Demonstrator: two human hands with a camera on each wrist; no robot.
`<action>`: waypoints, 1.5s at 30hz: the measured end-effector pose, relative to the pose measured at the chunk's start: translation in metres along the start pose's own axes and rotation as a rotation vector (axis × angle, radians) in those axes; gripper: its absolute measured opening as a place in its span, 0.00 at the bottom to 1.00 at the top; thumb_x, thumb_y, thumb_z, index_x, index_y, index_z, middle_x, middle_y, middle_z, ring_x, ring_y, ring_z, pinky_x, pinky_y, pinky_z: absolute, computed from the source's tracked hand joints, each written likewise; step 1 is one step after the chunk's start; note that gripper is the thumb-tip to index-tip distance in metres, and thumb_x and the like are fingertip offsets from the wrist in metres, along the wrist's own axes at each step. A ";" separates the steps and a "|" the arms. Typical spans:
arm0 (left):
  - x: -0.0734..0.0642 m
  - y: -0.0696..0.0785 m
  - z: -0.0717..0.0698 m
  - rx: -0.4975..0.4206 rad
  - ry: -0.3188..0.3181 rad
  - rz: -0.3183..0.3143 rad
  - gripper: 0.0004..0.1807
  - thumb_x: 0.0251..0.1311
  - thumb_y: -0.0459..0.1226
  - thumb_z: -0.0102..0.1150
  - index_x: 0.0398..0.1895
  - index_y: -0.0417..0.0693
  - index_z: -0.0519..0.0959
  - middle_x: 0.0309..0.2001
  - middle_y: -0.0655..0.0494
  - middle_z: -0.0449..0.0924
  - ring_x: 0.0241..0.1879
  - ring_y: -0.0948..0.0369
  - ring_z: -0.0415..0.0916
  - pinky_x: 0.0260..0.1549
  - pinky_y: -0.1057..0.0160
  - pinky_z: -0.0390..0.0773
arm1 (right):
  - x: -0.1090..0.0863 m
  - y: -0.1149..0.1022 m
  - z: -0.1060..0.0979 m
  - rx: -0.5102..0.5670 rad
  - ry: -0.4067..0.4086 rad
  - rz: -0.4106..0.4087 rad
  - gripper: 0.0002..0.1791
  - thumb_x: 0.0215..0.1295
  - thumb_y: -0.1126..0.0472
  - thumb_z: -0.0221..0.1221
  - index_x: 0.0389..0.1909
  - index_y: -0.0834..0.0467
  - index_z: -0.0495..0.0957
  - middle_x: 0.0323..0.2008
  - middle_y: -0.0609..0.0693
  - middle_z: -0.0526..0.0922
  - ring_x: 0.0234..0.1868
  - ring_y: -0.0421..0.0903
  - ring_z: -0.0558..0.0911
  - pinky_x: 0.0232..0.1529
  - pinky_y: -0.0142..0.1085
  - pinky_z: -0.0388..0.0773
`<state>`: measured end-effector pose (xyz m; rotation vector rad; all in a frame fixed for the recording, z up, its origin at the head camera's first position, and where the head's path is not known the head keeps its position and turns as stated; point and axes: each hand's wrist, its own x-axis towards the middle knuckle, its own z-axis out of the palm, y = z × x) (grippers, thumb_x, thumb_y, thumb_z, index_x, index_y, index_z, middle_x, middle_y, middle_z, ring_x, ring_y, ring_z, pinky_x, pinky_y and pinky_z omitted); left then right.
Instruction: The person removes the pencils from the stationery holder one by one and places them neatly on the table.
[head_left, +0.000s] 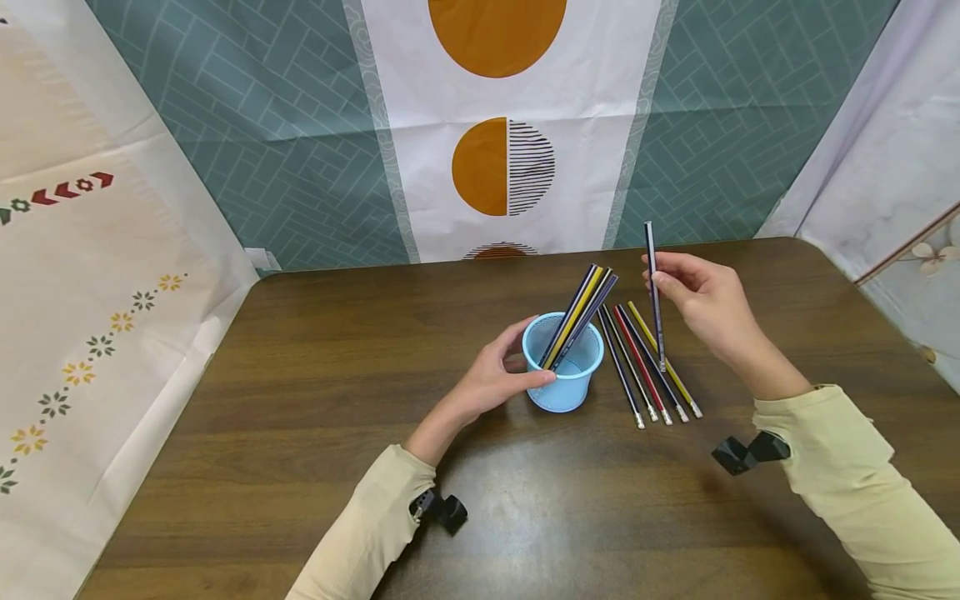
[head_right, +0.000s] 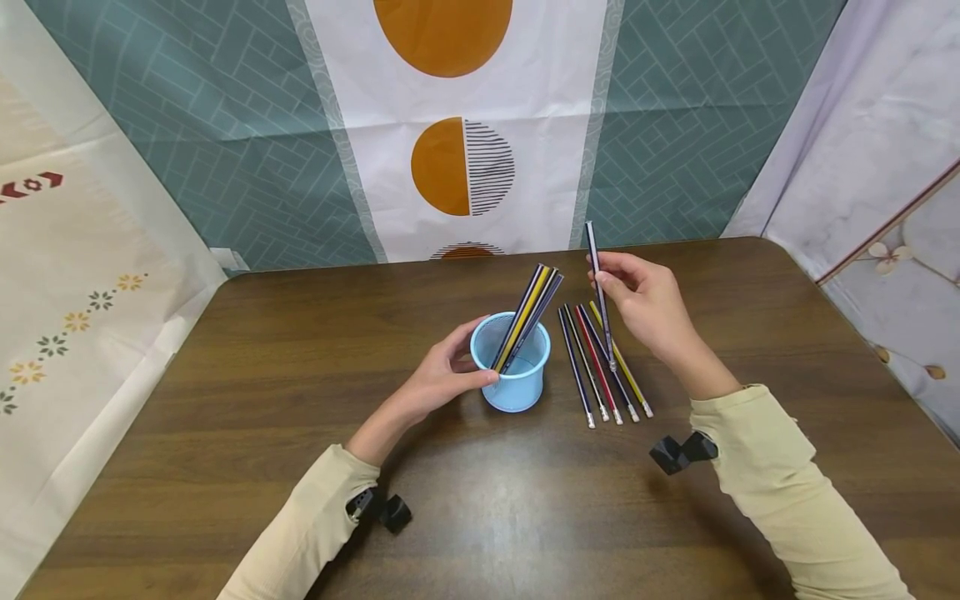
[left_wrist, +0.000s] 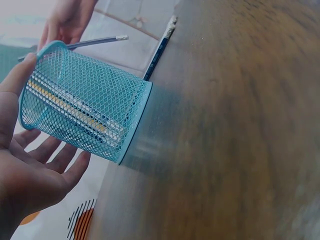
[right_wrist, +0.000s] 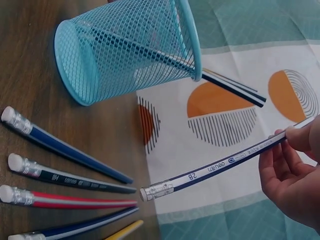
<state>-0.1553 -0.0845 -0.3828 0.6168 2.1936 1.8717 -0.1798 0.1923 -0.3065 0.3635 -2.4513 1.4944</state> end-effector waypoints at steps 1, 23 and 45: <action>0.000 0.000 0.000 -0.002 0.001 0.001 0.40 0.54 0.32 0.69 0.71 0.50 0.63 0.62 0.52 0.71 0.59 0.56 0.70 0.56 0.57 0.72 | 0.000 0.001 0.000 -0.006 0.000 0.008 0.15 0.70 0.68 0.54 0.55 0.70 0.76 0.38 0.41 0.84 0.37 0.30 0.80 0.42 0.20 0.74; -0.001 -0.002 0.000 0.001 -0.002 0.015 0.40 0.54 0.32 0.69 0.71 0.49 0.63 0.62 0.49 0.70 0.59 0.54 0.70 0.56 0.56 0.72 | 0.006 0.028 -0.009 -0.097 0.009 0.090 0.17 0.70 0.63 0.56 0.54 0.70 0.75 0.36 0.39 0.81 0.35 0.28 0.76 0.36 0.18 0.72; 0.000 -0.001 0.000 0.005 0.001 0.024 0.40 0.54 0.32 0.69 0.71 0.49 0.63 0.62 0.49 0.70 0.60 0.54 0.69 0.56 0.55 0.73 | 0.009 0.062 -0.017 -0.133 0.007 0.124 0.20 0.69 0.61 0.58 0.54 0.73 0.76 0.37 0.47 0.81 0.33 0.30 0.74 0.32 0.19 0.72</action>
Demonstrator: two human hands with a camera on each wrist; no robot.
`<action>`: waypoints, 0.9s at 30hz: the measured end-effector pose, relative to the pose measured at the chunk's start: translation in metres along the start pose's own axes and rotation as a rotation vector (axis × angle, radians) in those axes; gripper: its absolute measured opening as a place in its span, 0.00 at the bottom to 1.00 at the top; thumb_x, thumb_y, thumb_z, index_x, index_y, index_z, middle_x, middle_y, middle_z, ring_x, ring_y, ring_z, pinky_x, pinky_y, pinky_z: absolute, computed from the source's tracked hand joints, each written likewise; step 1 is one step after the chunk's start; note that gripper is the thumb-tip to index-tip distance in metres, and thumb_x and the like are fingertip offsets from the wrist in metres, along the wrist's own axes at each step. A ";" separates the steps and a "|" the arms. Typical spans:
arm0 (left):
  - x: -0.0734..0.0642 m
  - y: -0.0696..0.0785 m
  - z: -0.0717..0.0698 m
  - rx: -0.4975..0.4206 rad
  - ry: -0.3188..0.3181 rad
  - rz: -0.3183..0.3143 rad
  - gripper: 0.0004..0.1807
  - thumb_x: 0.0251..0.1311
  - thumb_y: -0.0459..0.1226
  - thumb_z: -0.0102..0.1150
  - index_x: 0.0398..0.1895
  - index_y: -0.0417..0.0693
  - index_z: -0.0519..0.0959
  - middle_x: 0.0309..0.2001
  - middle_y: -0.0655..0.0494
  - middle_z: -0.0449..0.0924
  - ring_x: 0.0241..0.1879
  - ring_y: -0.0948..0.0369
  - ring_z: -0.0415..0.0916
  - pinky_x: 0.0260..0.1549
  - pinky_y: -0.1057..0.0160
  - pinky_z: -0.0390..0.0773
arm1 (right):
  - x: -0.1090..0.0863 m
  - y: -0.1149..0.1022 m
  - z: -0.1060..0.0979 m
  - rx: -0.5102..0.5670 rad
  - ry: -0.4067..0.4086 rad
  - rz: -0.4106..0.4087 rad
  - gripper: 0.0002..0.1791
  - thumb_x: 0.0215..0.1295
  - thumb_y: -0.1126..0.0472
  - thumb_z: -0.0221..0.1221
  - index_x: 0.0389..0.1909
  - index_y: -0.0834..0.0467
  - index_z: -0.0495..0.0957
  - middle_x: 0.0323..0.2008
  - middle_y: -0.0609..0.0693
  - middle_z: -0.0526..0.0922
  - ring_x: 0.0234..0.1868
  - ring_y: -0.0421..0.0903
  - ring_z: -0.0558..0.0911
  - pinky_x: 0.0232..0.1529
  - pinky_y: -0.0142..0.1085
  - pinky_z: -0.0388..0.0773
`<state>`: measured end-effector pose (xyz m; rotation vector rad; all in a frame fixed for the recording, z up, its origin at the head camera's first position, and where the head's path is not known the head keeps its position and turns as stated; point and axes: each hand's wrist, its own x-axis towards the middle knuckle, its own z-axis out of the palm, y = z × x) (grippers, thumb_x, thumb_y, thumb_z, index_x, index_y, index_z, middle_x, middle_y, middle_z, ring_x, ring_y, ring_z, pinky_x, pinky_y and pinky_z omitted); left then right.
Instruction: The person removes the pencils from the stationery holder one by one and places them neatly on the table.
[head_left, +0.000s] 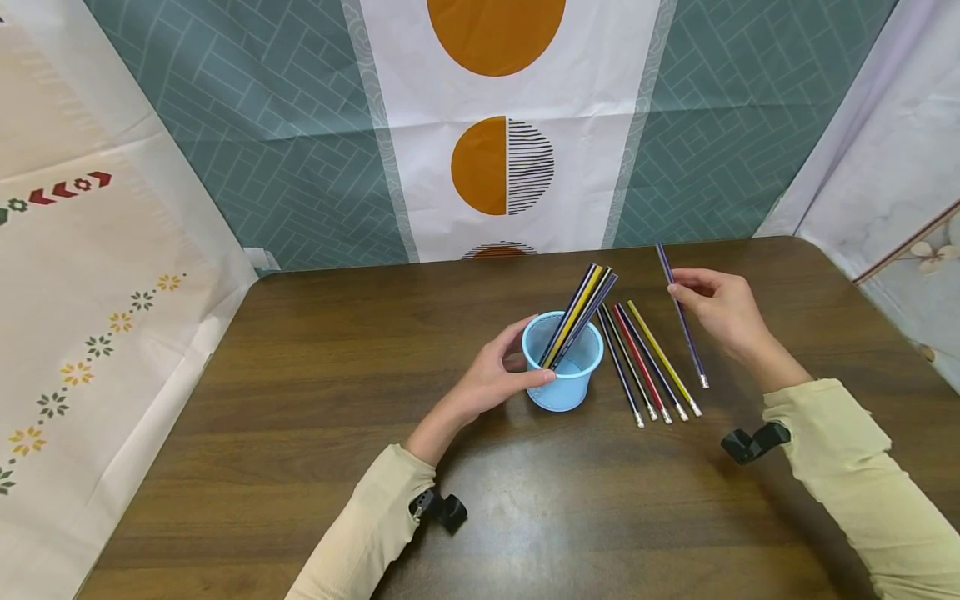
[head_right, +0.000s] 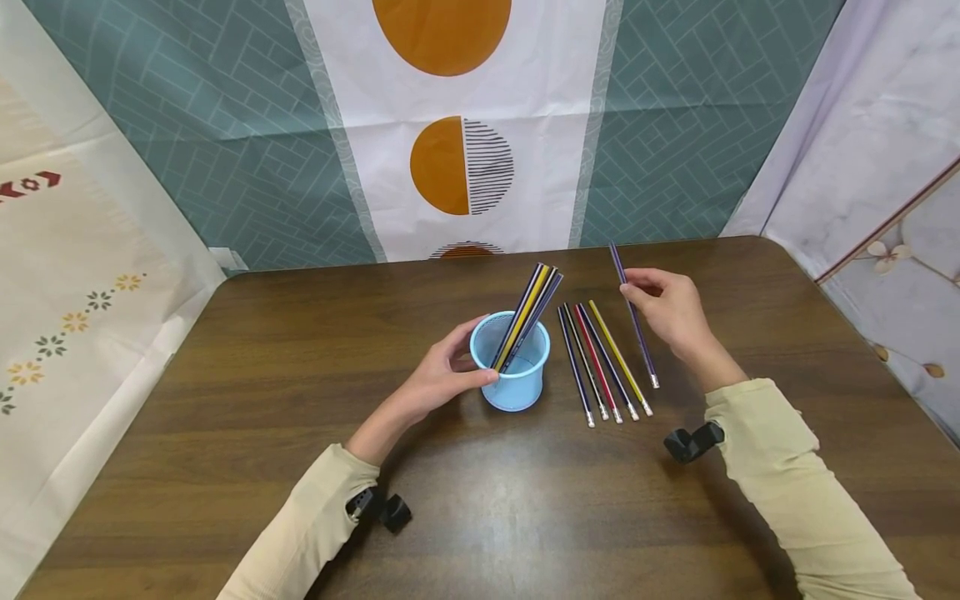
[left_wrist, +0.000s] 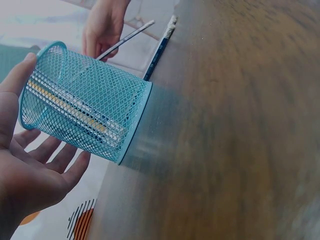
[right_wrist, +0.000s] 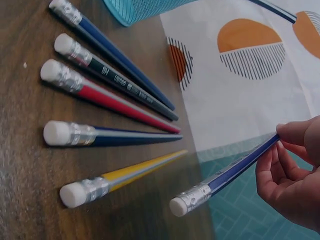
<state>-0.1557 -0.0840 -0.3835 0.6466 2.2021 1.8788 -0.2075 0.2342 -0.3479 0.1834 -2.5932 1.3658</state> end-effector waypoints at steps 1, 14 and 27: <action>0.000 0.000 0.000 0.001 0.001 0.000 0.40 0.54 0.32 0.70 0.71 0.49 0.63 0.62 0.50 0.70 0.60 0.54 0.70 0.55 0.55 0.73 | 0.000 0.002 0.000 -0.003 -0.003 0.007 0.20 0.69 0.61 0.58 0.54 0.73 0.76 0.37 0.48 0.81 0.33 0.30 0.74 0.32 0.19 0.72; 0.001 0.001 -0.001 -0.009 -0.006 -0.008 0.39 0.55 0.31 0.68 0.71 0.47 0.63 0.63 0.46 0.69 0.61 0.51 0.69 0.57 0.54 0.72 | 0.001 0.017 0.000 -0.028 -0.074 0.093 0.22 0.70 0.60 0.58 0.55 0.73 0.75 0.45 0.60 0.81 0.32 0.25 0.74 0.33 0.19 0.73; 0.000 0.002 0.000 -0.001 -0.001 -0.024 0.40 0.54 0.32 0.69 0.71 0.49 0.63 0.62 0.49 0.70 0.60 0.53 0.69 0.56 0.55 0.72 | -0.002 0.036 0.006 -0.041 -0.156 0.123 0.21 0.69 0.62 0.58 0.54 0.75 0.75 0.47 0.69 0.80 0.29 0.28 0.76 0.31 0.23 0.75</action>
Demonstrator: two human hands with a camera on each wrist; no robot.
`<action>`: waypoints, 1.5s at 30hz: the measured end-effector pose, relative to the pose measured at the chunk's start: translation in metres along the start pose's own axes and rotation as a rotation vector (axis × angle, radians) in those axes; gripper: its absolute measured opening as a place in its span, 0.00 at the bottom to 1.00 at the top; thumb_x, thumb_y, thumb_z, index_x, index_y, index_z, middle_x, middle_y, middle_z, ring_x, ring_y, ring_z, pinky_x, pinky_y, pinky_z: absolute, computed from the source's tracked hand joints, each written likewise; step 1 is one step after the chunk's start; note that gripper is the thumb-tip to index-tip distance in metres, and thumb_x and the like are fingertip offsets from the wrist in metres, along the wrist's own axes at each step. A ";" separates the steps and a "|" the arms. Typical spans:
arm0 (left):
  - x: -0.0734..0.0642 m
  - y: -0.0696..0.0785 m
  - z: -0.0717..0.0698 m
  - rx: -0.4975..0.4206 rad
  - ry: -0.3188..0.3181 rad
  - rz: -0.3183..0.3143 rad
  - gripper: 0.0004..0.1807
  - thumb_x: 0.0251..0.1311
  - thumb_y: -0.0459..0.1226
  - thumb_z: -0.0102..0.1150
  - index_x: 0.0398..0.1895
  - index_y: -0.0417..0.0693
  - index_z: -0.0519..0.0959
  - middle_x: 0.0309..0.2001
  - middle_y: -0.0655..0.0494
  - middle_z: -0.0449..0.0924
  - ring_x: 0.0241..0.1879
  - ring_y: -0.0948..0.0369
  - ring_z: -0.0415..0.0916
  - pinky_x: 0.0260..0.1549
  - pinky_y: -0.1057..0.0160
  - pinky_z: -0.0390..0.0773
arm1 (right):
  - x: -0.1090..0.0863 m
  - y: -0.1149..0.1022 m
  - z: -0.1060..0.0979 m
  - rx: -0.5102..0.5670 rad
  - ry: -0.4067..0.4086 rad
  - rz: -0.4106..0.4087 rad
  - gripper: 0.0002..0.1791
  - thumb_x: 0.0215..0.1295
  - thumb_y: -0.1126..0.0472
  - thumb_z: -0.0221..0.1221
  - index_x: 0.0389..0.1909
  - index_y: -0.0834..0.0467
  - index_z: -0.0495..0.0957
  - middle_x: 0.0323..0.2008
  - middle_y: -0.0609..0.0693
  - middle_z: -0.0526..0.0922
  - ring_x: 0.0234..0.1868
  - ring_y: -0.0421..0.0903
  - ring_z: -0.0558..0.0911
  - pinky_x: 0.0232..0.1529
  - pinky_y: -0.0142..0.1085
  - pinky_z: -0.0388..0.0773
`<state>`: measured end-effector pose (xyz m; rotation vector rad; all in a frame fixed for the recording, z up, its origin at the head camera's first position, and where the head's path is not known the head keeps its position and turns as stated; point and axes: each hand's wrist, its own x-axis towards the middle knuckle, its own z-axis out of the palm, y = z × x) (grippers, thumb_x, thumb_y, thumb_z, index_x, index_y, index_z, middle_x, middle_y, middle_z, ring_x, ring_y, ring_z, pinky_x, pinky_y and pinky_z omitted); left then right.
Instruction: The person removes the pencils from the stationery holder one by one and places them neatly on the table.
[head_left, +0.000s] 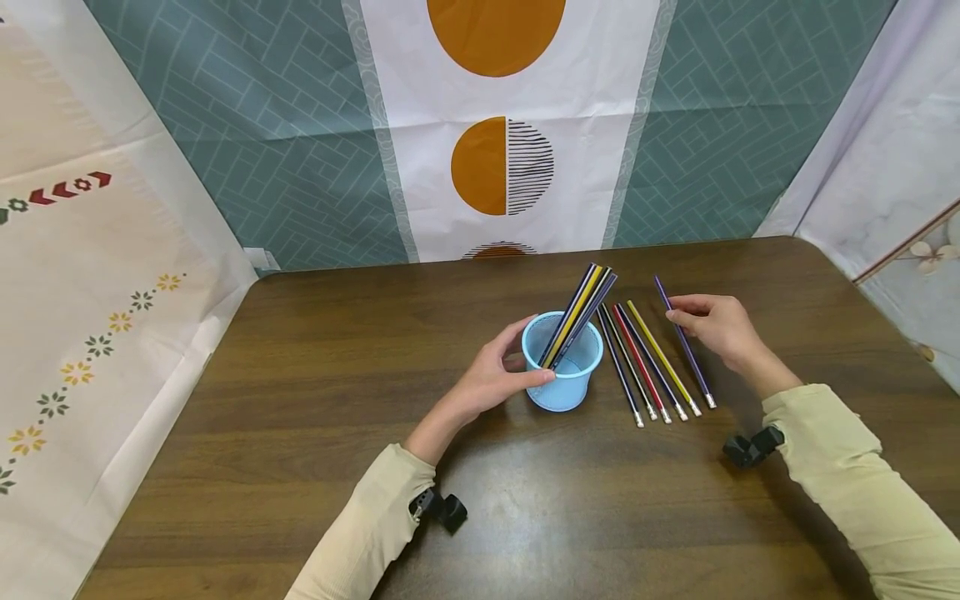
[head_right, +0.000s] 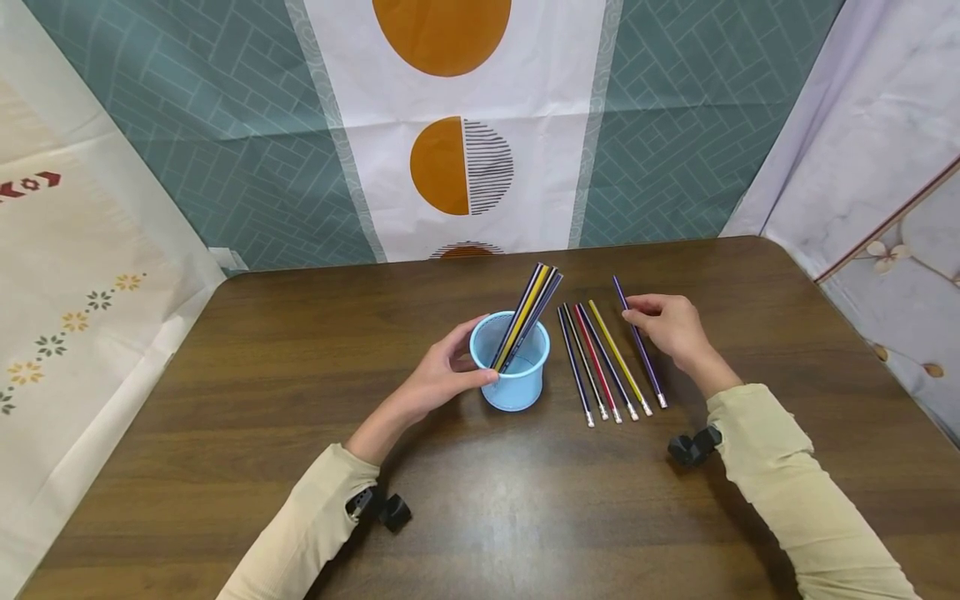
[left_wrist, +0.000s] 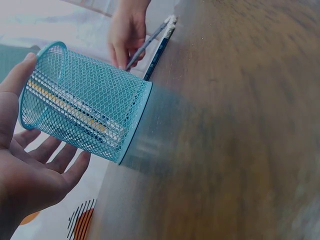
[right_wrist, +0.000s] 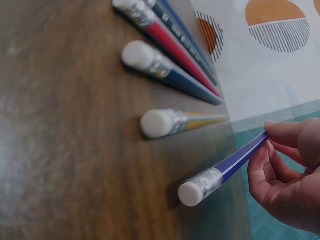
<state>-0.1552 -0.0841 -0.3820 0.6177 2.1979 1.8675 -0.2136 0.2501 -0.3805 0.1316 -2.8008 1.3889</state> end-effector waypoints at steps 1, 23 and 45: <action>0.000 0.000 0.000 -0.001 -0.001 0.001 0.40 0.54 0.32 0.69 0.71 0.49 0.63 0.63 0.49 0.70 0.60 0.53 0.69 0.56 0.55 0.72 | 0.000 0.002 0.000 -0.001 -0.003 0.004 0.20 0.69 0.62 0.58 0.54 0.75 0.75 0.48 0.69 0.80 0.29 0.29 0.77 0.30 0.23 0.76; 0.001 -0.002 0.000 -0.025 -0.007 0.024 0.40 0.55 0.30 0.68 0.71 0.47 0.63 0.62 0.47 0.70 0.60 0.52 0.70 0.56 0.55 0.72 | -0.004 0.014 0.007 -0.093 -0.048 0.063 0.21 0.70 0.59 0.57 0.53 0.73 0.76 0.49 0.71 0.79 0.38 0.51 0.82 0.32 0.27 0.75; 0.000 -0.001 0.001 -0.040 -0.014 0.014 0.41 0.55 0.28 0.67 0.72 0.44 0.60 0.64 0.43 0.68 0.62 0.49 0.68 0.57 0.54 0.71 | -0.003 0.011 0.014 -0.118 0.012 0.055 0.17 0.66 0.61 0.61 0.47 0.72 0.80 0.45 0.69 0.81 0.29 0.39 0.77 0.27 0.27 0.75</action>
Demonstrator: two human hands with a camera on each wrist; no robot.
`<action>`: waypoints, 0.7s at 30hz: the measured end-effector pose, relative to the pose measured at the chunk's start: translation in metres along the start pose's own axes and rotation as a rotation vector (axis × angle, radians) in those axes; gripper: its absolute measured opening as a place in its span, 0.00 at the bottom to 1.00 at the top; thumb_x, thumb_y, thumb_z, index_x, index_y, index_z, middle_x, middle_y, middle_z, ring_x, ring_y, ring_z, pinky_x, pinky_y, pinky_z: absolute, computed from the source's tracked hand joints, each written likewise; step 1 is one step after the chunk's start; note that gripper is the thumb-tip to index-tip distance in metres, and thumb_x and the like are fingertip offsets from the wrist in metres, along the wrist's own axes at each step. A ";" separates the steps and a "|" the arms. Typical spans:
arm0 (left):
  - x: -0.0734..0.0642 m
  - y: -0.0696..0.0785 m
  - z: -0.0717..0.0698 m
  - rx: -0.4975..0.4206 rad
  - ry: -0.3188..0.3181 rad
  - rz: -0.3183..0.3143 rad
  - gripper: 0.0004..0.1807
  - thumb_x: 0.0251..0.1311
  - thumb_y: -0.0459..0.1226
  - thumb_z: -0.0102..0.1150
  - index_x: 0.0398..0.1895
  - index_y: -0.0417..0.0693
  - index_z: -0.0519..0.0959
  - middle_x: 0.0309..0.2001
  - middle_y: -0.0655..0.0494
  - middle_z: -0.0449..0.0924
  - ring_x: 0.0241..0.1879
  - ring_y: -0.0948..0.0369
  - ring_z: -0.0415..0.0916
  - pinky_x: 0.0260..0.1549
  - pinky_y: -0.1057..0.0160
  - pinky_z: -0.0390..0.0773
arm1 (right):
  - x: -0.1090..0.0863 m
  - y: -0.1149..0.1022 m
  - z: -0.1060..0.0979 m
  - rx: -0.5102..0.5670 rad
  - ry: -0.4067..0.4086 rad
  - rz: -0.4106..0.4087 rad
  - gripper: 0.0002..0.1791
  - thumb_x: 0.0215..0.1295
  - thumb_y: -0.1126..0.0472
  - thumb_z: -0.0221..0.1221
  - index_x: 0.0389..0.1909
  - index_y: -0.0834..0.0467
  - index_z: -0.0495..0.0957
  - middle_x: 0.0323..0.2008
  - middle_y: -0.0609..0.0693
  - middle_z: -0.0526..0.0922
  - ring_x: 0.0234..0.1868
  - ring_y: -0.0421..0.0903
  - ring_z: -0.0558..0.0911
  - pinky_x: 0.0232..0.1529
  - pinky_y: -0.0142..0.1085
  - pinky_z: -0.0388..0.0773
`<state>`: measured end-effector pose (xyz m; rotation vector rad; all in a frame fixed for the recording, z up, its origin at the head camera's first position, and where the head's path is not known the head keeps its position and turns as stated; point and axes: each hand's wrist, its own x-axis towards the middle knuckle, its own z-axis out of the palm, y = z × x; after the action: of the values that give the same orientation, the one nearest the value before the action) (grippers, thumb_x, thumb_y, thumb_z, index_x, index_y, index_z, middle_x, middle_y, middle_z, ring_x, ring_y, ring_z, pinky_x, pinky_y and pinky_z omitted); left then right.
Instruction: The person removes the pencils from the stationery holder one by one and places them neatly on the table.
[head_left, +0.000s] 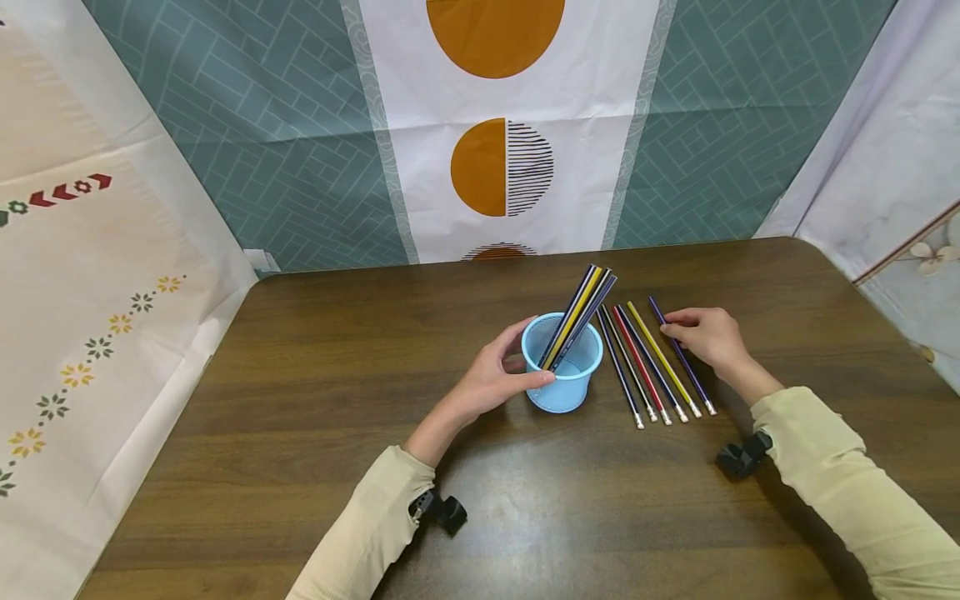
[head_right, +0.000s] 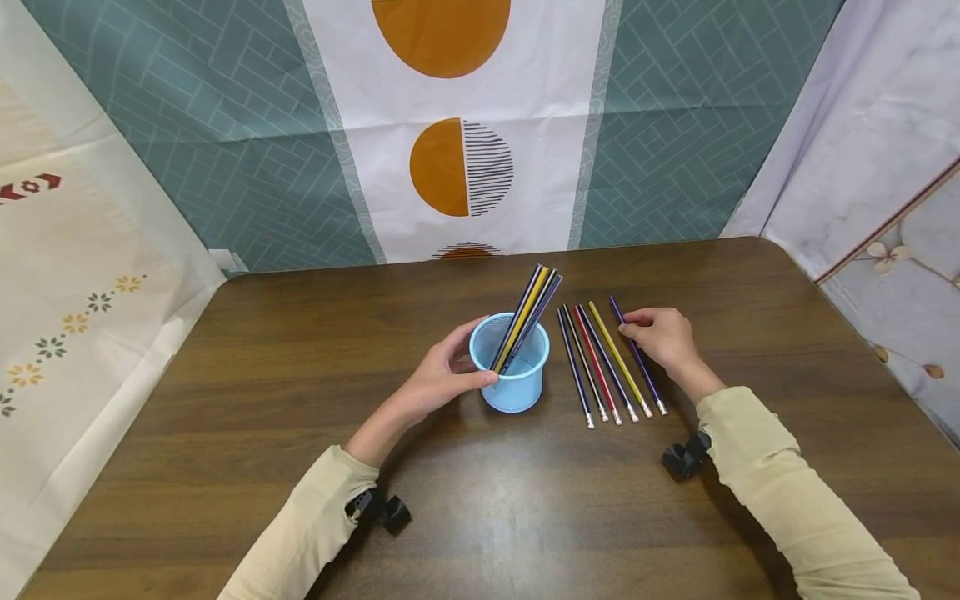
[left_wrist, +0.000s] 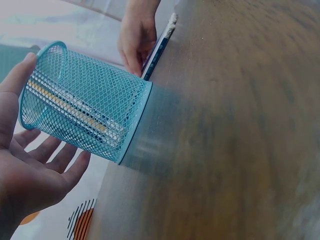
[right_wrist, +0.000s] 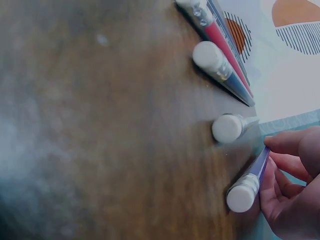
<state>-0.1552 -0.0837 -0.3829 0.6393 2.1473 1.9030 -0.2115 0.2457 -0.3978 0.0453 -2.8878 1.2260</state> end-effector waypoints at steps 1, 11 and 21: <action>0.000 0.000 0.000 -0.002 -0.001 0.001 0.41 0.55 0.28 0.67 0.72 0.44 0.60 0.64 0.42 0.67 0.62 0.48 0.67 0.57 0.54 0.71 | 0.000 0.000 0.000 0.000 0.001 0.002 0.17 0.66 0.61 0.61 0.47 0.72 0.80 0.45 0.69 0.81 0.30 0.39 0.77 0.27 0.27 0.75; 0.000 0.000 0.000 0.020 0.007 0.000 0.40 0.54 0.30 0.68 0.71 0.47 0.62 0.62 0.47 0.70 0.60 0.53 0.69 0.57 0.56 0.72 | 0.000 -0.001 0.002 -0.037 0.016 -0.002 0.16 0.65 0.61 0.61 0.46 0.71 0.80 0.44 0.68 0.81 0.35 0.50 0.78 0.30 0.32 0.74; -0.001 0.001 0.000 0.024 0.007 -0.017 0.40 0.55 0.31 0.68 0.71 0.47 0.62 0.63 0.46 0.69 0.60 0.51 0.70 0.58 0.54 0.71 | 0.002 -0.003 0.001 -0.015 0.007 -0.013 0.16 0.64 0.63 0.61 0.46 0.72 0.79 0.43 0.67 0.82 0.36 0.52 0.79 0.33 0.34 0.74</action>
<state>-0.1547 -0.0843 -0.3825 0.6170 2.1758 1.8766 -0.2130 0.2428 -0.3965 0.0596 -2.8857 1.1994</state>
